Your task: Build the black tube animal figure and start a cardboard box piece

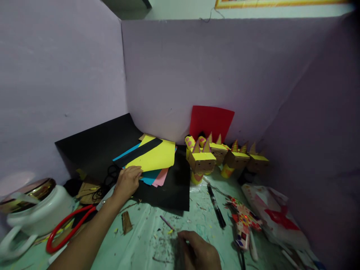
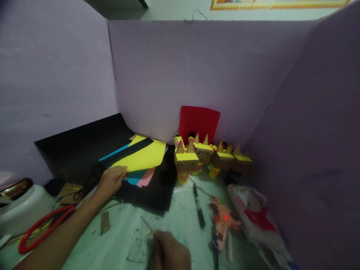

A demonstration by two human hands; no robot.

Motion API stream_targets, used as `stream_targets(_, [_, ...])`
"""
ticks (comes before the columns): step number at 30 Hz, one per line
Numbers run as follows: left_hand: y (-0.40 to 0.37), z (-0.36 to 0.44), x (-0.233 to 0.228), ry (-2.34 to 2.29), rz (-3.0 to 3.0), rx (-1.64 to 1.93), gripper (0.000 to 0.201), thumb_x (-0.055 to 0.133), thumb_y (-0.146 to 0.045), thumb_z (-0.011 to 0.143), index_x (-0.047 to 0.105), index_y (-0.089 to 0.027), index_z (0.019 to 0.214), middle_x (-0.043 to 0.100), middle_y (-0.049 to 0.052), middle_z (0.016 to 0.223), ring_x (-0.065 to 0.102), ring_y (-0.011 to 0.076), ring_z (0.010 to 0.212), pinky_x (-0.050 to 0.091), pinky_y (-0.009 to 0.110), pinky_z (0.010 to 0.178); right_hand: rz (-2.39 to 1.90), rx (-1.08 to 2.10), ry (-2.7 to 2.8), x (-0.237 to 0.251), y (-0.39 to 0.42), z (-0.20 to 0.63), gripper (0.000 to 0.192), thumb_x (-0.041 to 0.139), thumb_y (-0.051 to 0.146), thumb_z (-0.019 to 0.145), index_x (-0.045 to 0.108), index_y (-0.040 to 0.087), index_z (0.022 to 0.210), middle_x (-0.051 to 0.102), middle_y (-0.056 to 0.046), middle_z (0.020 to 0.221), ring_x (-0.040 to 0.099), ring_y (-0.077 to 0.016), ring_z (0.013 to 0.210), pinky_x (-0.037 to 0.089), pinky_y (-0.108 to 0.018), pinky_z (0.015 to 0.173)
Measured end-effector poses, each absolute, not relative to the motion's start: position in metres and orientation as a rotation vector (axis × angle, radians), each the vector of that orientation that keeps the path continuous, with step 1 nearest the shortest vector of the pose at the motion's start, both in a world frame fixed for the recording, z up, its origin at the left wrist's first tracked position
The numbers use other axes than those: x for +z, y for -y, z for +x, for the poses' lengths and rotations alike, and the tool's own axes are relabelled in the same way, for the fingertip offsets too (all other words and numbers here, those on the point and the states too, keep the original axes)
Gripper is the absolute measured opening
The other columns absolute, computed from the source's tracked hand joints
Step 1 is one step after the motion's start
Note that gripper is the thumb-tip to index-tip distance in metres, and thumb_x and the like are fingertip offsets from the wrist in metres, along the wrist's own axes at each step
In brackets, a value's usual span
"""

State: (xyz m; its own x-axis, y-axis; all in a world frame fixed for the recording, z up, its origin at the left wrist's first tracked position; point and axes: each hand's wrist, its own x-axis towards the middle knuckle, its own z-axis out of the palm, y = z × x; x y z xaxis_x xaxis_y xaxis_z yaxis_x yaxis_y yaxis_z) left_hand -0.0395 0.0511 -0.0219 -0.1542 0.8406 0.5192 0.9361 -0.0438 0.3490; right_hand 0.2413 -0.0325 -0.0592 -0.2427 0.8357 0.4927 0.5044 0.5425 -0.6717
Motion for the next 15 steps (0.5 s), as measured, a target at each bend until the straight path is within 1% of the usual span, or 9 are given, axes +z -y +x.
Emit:
stream_targets(4, [-0.052,-0.04,-0.025,2.09,-1.787,-1.15,0.027,0.041,-0.022,0.078,0.067,-0.016,0.08,0.07,0.01,0.091,0.061,0.0224,0.09,0.043,0.032,0.083,-1.117,0.542,1.933,-0.047,0.037,0.243,0.024,0.042,0.029,0.082,0.064,0.02,0.081,0.069,-0.003,0.067,0.066,-0.0158,0.058,0.047,-0.021,0.053])
stream_targets(7, [-0.048,-0.039,-0.021,2.158,-1.553,-1.3,0.027,0.04,-0.024,0.078,0.066,-0.015,0.08,0.069,0.01,0.085,0.061,0.0221,0.082,0.044,0.03,0.074,-1.159,0.581,2.0,-0.038,0.039,0.246,0.02,0.044,0.024,0.08,0.064,0.019,0.084,0.069,-0.003,0.068,0.065,-0.0157,0.059,0.047,-0.022,0.053])
stream_targets(9, [-0.044,-0.037,-0.016,2.2,-1.362,-1.389,0.027,0.041,-0.025,0.078,0.066,-0.015,0.081,0.068,0.009,0.08,0.06,0.022,0.074,0.043,0.03,0.067,-1.144,0.603,2.056,-0.035,0.04,0.247,0.02,0.044,0.02,0.079,0.064,0.019,0.085,0.069,-0.004,0.071,0.065,-0.0157,0.062,0.048,-0.023,0.056])
stream_targets(12, [-0.039,-0.035,-0.005,2.225,-1.128,-1.514,0.022,0.045,-0.027,0.076,0.064,-0.016,0.079,0.063,0.005,0.067,0.056,0.0201,0.063,0.039,0.028,0.059,-1.093,0.603,2.144,-0.03,0.042,0.246,0.019,0.047,0.016,0.077,0.064,0.018,0.085,0.069,-0.005,0.076,0.064,-0.0173,0.069,0.048,-0.026,0.062])
stream_targets(15, [-0.036,-0.038,0.003,2.193,-0.974,-1.664,0.018,0.045,-0.026,0.076,0.061,-0.017,0.076,0.055,0.001,0.06,0.051,0.0174,0.059,0.036,0.027,0.057,-1.067,0.604,2.244,-0.025,0.046,0.242,0.017,0.049,0.015,0.075,0.064,0.019,0.083,0.067,-0.004,0.075,0.062,-0.0179,0.07,0.048,-0.028,0.063])
